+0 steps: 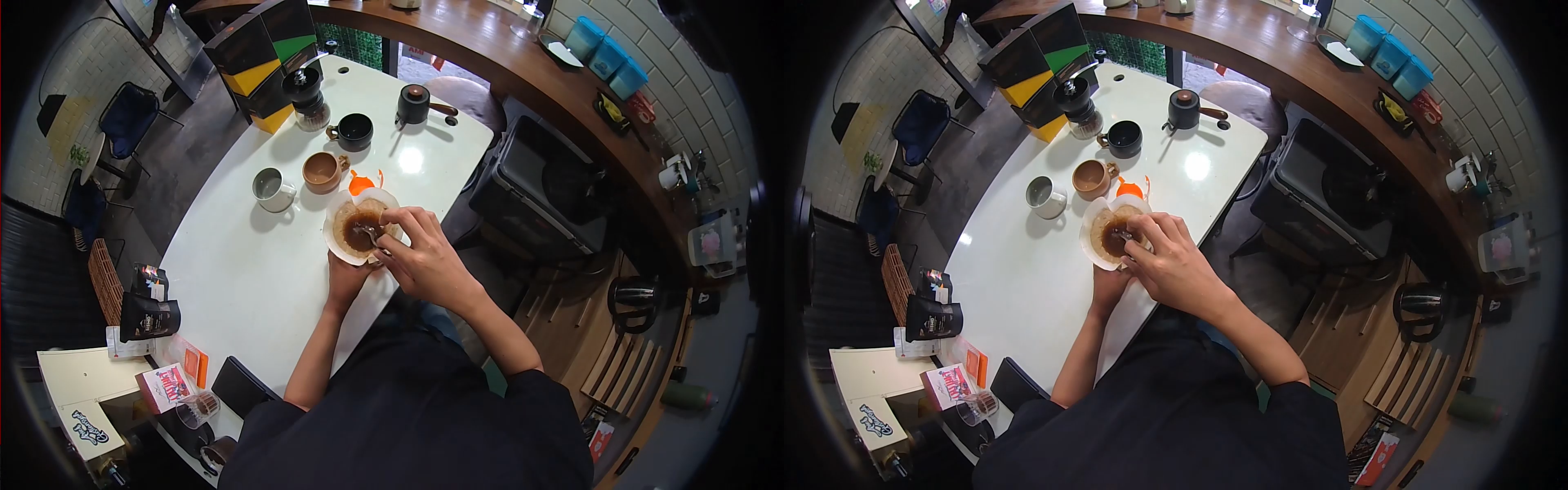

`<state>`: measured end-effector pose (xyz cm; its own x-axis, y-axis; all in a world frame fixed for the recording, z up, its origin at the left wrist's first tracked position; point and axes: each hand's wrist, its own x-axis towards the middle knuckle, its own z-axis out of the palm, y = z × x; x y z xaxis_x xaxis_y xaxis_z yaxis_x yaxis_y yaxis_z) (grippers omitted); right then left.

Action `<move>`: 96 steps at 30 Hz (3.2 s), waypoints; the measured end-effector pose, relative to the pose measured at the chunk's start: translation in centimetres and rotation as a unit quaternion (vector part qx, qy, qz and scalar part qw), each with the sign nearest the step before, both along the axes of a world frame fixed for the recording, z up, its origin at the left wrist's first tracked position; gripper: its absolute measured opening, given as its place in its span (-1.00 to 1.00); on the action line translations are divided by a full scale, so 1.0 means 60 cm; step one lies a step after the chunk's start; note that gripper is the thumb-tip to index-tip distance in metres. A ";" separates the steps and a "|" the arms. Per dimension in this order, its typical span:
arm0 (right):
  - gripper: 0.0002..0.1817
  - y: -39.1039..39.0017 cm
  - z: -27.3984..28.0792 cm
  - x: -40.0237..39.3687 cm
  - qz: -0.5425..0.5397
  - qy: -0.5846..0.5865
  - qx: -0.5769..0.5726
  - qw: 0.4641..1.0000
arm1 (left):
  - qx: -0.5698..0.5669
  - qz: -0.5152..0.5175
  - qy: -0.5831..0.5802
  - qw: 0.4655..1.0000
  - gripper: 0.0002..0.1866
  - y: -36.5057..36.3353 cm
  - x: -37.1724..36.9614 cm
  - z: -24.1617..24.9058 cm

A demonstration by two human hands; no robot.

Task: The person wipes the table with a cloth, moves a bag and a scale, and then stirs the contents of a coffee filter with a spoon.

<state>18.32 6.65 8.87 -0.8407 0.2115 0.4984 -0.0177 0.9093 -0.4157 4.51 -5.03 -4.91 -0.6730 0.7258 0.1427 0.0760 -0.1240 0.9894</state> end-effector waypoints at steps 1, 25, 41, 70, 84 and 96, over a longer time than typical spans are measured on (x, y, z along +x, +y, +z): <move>-0.80 0.000 0.001 0.000 0.001 0.000 -0.001 1.000 | -0.005 -0.001 0.004 1.000 -0.27 0.000 0.000 0.004; -0.82 -0.001 0.025 0.010 0.003 0.038 -0.011 0.999 | 0.000 0.008 -0.007 1.000 -0.34 0.001 0.003 0.016; -0.82 0.018 -0.005 -0.002 -0.026 0.013 0.016 0.999 | -0.009 -0.019 -0.087 0.996 -0.31 -0.001 -0.001 0.000; -0.78 0.015 -0.010 -0.001 -0.056 0.025 0.063 0.996 | -0.005 -0.030 -0.120 0.992 -0.23 -0.002 0.000 -0.015; -0.78 0.000 0.005 0.002 -0.043 0.054 0.030 0.997 | -0.021 -0.010 -0.024 0.999 -0.22 0.002 0.002 0.018; -0.84 0.016 0.007 0.002 -0.046 0.059 0.019 0.997 | -0.007 -0.017 -0.111 0.994 -0.30 0.000 0.003 -0.005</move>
<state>18.43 7.59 9.29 -0.7540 0.2635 0.6017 0.0191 0.9244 -0.3809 4.70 -5.04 -5.21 -0.6613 0.7499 -0.0164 -0.1474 -0.1084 0.9831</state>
